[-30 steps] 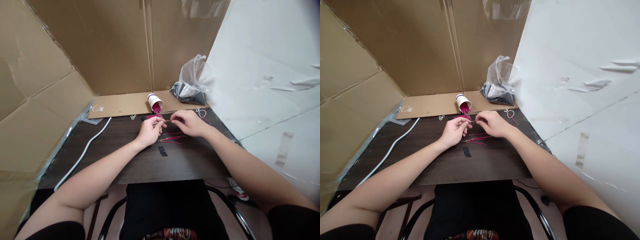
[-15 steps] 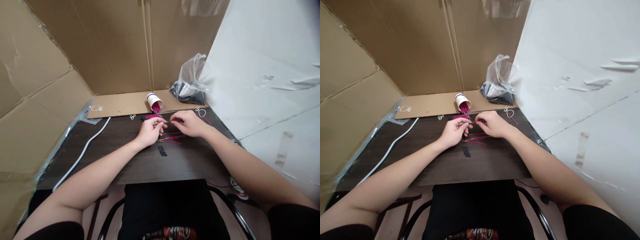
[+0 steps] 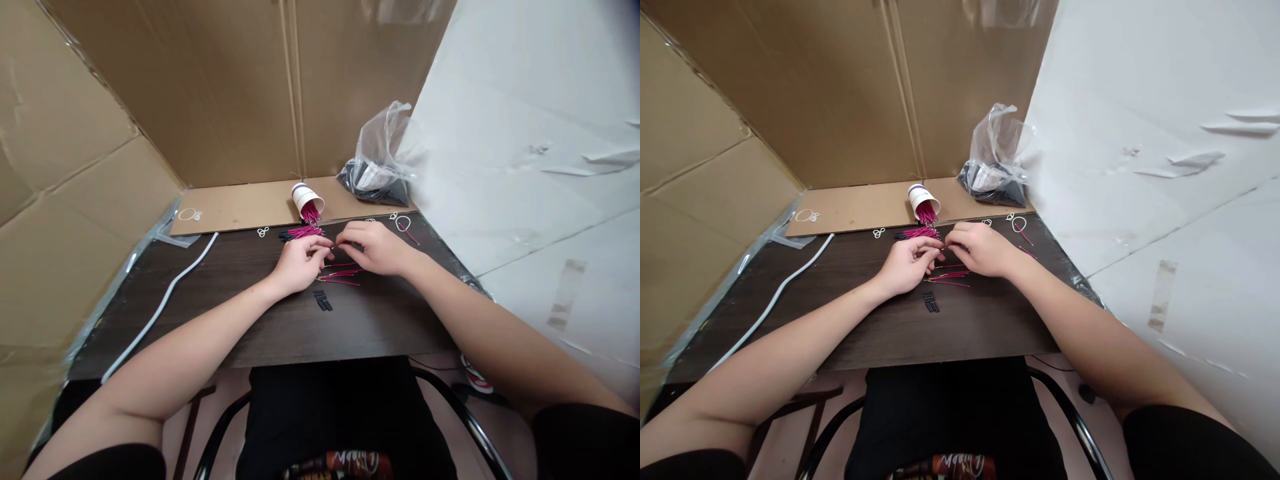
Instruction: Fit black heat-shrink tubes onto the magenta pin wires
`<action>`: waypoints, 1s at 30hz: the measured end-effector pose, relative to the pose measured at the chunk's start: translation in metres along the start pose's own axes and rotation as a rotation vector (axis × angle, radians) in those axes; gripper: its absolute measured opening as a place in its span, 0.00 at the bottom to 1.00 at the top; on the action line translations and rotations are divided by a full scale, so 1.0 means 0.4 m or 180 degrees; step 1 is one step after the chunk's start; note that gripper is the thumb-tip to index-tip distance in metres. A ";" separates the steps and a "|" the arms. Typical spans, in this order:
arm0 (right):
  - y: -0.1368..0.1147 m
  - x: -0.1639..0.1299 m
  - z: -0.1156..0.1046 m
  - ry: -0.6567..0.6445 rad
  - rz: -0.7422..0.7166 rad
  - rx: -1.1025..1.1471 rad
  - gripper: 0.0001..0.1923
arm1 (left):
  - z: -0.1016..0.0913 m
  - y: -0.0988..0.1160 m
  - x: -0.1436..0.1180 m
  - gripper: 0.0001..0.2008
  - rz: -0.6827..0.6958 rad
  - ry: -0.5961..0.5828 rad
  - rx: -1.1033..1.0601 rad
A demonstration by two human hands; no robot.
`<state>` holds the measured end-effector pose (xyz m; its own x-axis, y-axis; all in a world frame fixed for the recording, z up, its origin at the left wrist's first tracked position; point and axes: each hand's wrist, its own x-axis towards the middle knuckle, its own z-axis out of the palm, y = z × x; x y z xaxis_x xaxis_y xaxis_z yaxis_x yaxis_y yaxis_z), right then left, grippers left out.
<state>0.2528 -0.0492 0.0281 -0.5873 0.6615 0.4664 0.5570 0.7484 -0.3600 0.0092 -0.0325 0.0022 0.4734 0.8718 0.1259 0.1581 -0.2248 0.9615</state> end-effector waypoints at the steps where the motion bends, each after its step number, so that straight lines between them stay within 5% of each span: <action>1: -0.002 0.000 0.000 -0.0021 -0.0003 0.0028 0.12 | 0.000 0.000 -0.001 0.10 0.0013 -0.0018 0.0001; 16: -0.007 0.001 0.000 0.0010 -0.0151 0.0027 0.13 | -0.002 0.005 0.006 0.08 -0.0160 -0.0118 -0.0136; 30: -0.016 0.001 0.002 0.0003 -0.0069 0.0112 0.13 | 0.000 0.003 -0.001 0.06 0.0129 -0.0110 0.0026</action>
<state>0.2484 -0.0535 0.0298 -0.5984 0.6450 0.4753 0.5231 0.7639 -0.3781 0.0094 -0.0331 0.0034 0.5092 0.8464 0.1560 0.1453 -0.2633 0.9537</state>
